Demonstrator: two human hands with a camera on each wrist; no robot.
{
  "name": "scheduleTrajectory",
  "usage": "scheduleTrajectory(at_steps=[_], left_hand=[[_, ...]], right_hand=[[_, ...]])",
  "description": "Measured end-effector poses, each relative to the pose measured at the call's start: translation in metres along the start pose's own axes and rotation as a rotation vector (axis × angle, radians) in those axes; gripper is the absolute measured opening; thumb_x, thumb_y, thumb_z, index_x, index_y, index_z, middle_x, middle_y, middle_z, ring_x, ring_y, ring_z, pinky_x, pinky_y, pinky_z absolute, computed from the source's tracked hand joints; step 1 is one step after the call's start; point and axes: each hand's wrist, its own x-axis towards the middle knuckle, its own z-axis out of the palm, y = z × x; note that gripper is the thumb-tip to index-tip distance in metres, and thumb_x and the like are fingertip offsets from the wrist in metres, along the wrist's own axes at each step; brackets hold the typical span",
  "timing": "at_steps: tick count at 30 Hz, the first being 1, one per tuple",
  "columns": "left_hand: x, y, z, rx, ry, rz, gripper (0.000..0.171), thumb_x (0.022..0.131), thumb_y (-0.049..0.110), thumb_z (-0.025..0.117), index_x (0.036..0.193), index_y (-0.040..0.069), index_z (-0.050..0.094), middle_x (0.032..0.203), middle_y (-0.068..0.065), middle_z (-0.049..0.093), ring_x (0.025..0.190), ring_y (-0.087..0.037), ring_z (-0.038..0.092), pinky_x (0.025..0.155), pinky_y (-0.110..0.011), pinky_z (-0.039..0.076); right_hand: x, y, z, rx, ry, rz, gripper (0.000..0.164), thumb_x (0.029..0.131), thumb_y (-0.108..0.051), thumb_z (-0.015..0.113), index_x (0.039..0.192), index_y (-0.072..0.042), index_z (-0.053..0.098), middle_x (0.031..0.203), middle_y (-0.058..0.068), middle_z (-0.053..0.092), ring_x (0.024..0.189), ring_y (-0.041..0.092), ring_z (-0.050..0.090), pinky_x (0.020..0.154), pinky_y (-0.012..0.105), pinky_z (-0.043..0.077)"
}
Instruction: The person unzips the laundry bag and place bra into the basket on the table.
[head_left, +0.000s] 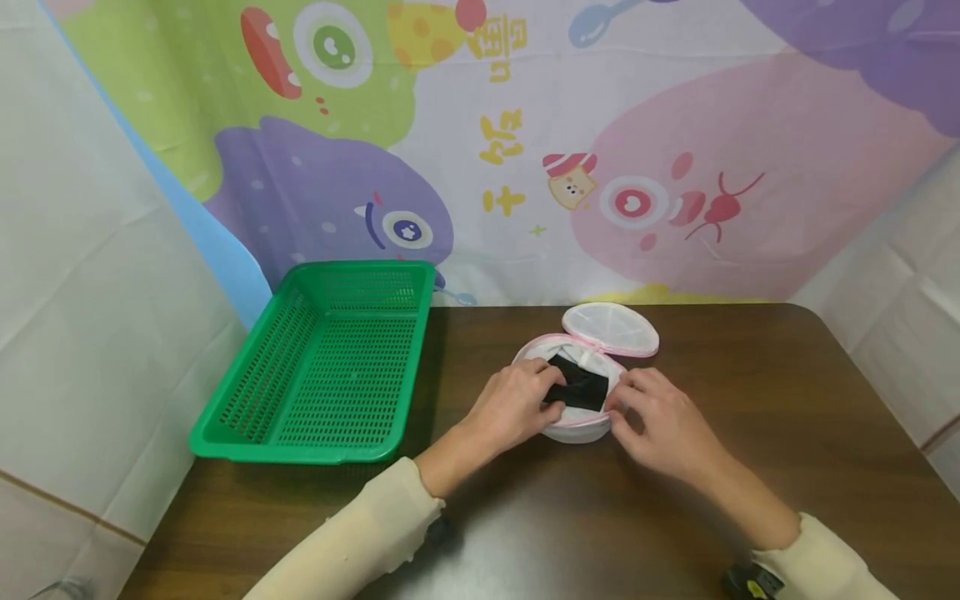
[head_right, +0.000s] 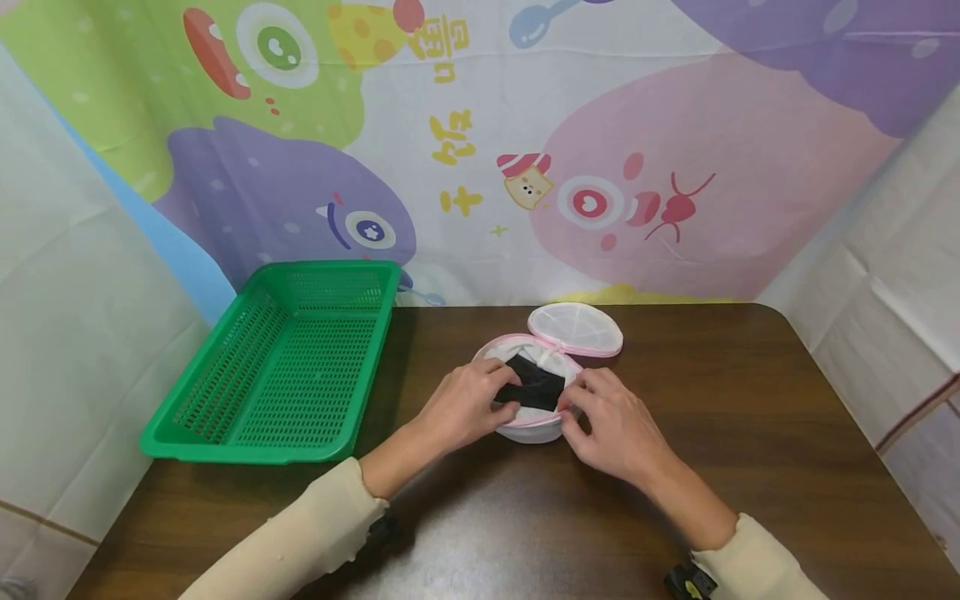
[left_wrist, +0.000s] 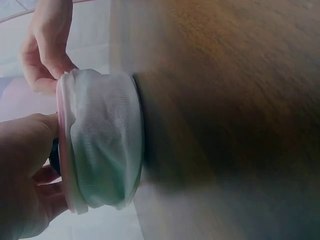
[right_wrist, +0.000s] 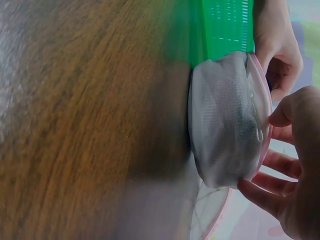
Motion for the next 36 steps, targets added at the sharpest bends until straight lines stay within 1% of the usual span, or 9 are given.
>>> scheduleTrajectory(at_steps=[2, 4, 9, 13, 21, 29, 32, 36], left_hand=[[0.000, -0.001, 0.001, 0.001, -0.006, -0.012, 0.024, 0.100, 0.028, 0.085, 0.119, 0.014, 0.081, 0.111, -0.005, 0.082, 0.098, -0.021, 0.079, 0.087, -0.037, 0.069], [0.000, -0.001, 0.002, 0.009, -0.019, -0.019, 0.025, 0.101, 0.029, 0.085, 0.120, 0.014, 0.081, 0.111, -0.005, 0.082, 0.096, -0.022, 0.080, 0.087, -0.037, 0.069], [0.001, 0.002, 0.003, 0.067, -0.048, -0.007, 0.029, 0.098, 0.031, 0.088, 0.122, 0.016, 0.082, 0.114, -0.005, 0.082, 0.101, -0.023, 0.081, 0.088, -0.039, 0.069], [0.001, 0.004, 0.005, 0.116, -0.047, 0.005, 0.027, 0.097, 0.030, 0.089, 0.119, 0.015, 0.081, 0.113, -0.004, 0.081, 0.103, -0.024, 0.082, 0.086, -0.040, 0.070], [0.001, 0.003, 0.006, 0.124, -0.044, -0.013, 0.023, 0.099, 0.029, 0.086, 0.118, 0.017, 0.081, 0.111, -0.003, 0.080, 0.101, -0.023, 0.081, 0.085, -0.040, 0.069], [0.001, 0.003, 0.007, 0.126, -0.039, -0.017, 0.024, 0.102, 0.032, 0.085, 0.121, 0.017, 0.082, 0.113, -0.004, 0.081, 0.099, -0.024, 0.081, 0.083, -0.040, 0.070], [0.001, 0.003, 0.008, 0.123, -0.025, -0.017, 0.023, 0.103, 0.031, 0.084, 0.121, 0.016, 0.082, 0.113, -0.004, 0.081, 0.098, -0.024, 0.081, 0.083, -0.040, 0.070], [0.000, 0.002, 0.008, 0.105, 0.012, -0.014, 0.021, 0.103, 0.028, 0.083, 0.120, 0.016, 0.082, 0.113, -0.004, 0.081, 0.098, -0.023, 0.082, 0.083, -0.040, 0.070]], right_hand=[[0.000, 0.000, 0.001, -0.007, 0.000, -0.003, 0.019, 0.085, -0.007, 0.084, 0.089, -0.022, 0.074, 0.096, -0.006, 0.069, 0.100, 0.020, 0.068, 0.078, 0.043, 0.058], [-0.001, 0.001, 0.002, -0.016, 0.001, -0.007, 0.019, 0.084, -0.008, 0.085, 0.088, -0.022, 0.073, 0.096, -0.006, 0.068, 0.098, 0.019, 0.067, 0.076, 0.042, 0.058], [-0.001, 0.001, 0.004, -0.031, 0.017, -0.023, 0.021, 0.081, -0.012, 0.090, 0.085, -0.022, 0.072, 0.094, -0.005, 0.065, 0.094, 0.018, 0.064, 0.072, 0.040, 0.055], [0.000, 0.002, 0.006, -0.041, 0.033, -0.035, 0.023, 0.080, -0.013, 0.092, 0.085, -0.021, 0.071, 0.094, -0.004, 0.064, 0.092, 0.018, 0.062, 0.070, 0.039, 0.053], [0.000, 0.004, 0.009, -0.045, 0.045, -0.046, 0.023, 0.080, -0.013, 0.093, 0.084, -0.019, 0.071, 0.093, -0.003, 0.063, 0.090, 0.018, 0.061, 0.070, 0.039, 0.054], [0.000, 0.005, 0.010, -0.046, 0.064, -0.056, 0.024, 0.079, -0.012, 0.093, 0.085, -0.019, 0.071, 0.093, -0.003, 0.063, 0.089, 0.018, 0.060, 0.070, 0.038, 0.053], [0.000, 0.006, 0.010, -0.039, 0.075, -0.056, 0.023, 0.079, -0.011, 0.092, 0.085, -0.019, 0.072, 0.094, -0.002, 0.064, 0.090, 0.017, 0.060, 0.071, 0.038, 0.054], [0.001, 0.006, 0.010, -0.029, 0.091, -0.049, 0.021, 0.079, -0.010, 0.092, 0.085, -0.018, 0.073, 0.096, 0.000, 0.065, 0.092, 0.019, 0.061, 0.071, 0.038, 0.054]])
